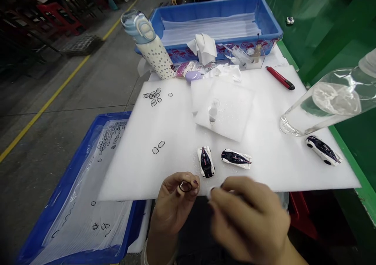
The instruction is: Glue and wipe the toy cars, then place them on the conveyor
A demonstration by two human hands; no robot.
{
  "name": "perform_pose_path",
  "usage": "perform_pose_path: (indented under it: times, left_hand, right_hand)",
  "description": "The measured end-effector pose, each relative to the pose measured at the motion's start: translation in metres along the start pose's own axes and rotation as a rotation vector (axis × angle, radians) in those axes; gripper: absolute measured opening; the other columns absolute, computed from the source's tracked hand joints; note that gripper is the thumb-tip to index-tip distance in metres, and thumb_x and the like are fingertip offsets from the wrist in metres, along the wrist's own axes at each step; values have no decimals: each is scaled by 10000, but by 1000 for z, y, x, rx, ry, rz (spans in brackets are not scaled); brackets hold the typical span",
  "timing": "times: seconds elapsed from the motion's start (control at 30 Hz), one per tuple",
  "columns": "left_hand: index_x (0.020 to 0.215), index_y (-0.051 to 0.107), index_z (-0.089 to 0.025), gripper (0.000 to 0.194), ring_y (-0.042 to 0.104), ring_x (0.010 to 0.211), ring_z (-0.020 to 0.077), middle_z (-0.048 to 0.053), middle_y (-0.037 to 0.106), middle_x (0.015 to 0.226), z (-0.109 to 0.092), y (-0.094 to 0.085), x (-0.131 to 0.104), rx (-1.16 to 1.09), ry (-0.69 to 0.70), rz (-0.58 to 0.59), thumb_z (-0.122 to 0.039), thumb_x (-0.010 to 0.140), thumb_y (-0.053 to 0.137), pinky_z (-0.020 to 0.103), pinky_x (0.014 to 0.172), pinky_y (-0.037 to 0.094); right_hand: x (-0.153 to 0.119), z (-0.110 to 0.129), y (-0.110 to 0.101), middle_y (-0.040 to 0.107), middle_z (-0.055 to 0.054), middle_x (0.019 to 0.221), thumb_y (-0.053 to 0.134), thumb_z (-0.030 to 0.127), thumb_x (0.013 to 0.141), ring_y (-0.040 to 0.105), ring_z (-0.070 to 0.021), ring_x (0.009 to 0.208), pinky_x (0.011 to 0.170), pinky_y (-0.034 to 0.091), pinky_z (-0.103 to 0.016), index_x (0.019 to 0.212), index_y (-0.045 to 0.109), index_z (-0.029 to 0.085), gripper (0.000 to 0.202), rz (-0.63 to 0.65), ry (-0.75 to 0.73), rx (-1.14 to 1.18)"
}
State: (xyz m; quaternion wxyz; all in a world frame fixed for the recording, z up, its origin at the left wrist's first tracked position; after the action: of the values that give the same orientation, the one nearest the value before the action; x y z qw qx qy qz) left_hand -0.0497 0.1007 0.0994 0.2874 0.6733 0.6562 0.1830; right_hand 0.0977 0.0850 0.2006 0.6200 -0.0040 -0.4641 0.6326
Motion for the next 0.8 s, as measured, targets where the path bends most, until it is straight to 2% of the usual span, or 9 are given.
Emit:
perform_pose_path:
  times: [0.1, 0.2, 0.27, 0.37, 0.43, 0.53, 0.7, 0.8]
  left_hand:
    - [890, 817, -284, 130, 717, 691, 91, 14, 787, 793, -15, -12, -2, 190, 111, -46, -345, 782, 853, 126, 671, 607]
    - [972, 799, -286, 162, 731, 776, 116, 3, 789, 880, -40, -26, -8, 596, 333, -194, -213, 828, 802, 181, 731, 625]
    - [1015, 781, -261, 226, 719, 800, 129, 4, 773, 908, -53, -17, -13, 932, 514, -225, -129, 833, 769, 219, 739, 623]
    - [1037, 759, -209, 234, 702, 795, 134, 17, 743, 891, -51, 10, -11, 1290, 673, -129, -84, 840, 739, 249, 746, 615]
    - [1038, 751, -192, 200, 704, 802, 137, 28, 729, 890, -45, 21, -6, 1374, 683, -75, -95, 868, 712, 251, 748, 617]
    - [1037, 751, -188, 165, 695, 783, 135, 35, 704, 892, -38, 25, -1, 1411, 650, -64, -131, 894, 693, 241, 708, 614]
    - [1121, 732, -220, 260, 680, 776, 135, 33, 683, 962, -38, 10, 3, 1373, 509, -137, -175, 865, 730, 264, 716, 628]
    - [1153, 720, -225, 293, 708, 969, 190, 64, 700, 1158, -38, 4, 4, 1355, 460, -166, -193, 862, 728, 322, 820, 649]
  right_hand:
    - [-5, -31, 5, 705, -26, 796, 619, 112, 893, 657, -121, 591, 508, 525, -211, 914, 700, 226, 142, 54, 211, 90]
    - [-10, -46, 25, 760, -25, 830, 584, 127, 915, 729, -146, 691, 589, 567, -211, 877, 699, 212, 148, 145, 276, 83]
    - [-11, -49, 28, 788, -41, 918, 592, 143, 922, 763, -169, 796, 661, 590, -224, 902, 699, 205, 125, 92, 277, 29]
    - [-9, -49, 29, 784, -43, 917, 624, 169, 920, 759, -166, 802, 691, 589, -230, 917, 692, 199, 74, 48, 274, 4]
    - [-5, -48, 32, 763, -28, 839, 634, 172, 913, 729, -143, 711, 641, 567, -224, 908, 682, 196, 54, 52, 271, -5]
    - [0, -47, 38, 736, -20, 786, 626, 168, 919, 695, -129, 658, 588, 524, -224, 893, 682, 189, 66, 55, 264, -52]
    - [-1, -48, 48, 732, -23, 793, 609, 174, 943, 678, -125, 644, 550, 485, -231, 897, 705, 189, 107, 60, 286, -113]
    - [-3, -48, 50, 741, -35, 836, 608, 173, 947, 685, -125, 662, 546, 485, -230, 896, 709, 191, 114, 70, 296, -111]
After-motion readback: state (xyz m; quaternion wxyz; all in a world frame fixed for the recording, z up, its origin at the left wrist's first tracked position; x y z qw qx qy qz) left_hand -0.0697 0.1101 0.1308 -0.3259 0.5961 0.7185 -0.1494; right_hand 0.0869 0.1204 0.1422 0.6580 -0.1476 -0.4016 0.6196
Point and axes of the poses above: each hand's wrist, its own x-axis towards the middle knuckle, its own y-axis out of the palm, z = x × y, the point moved 8 cm from there along x, towards the middle knuckle
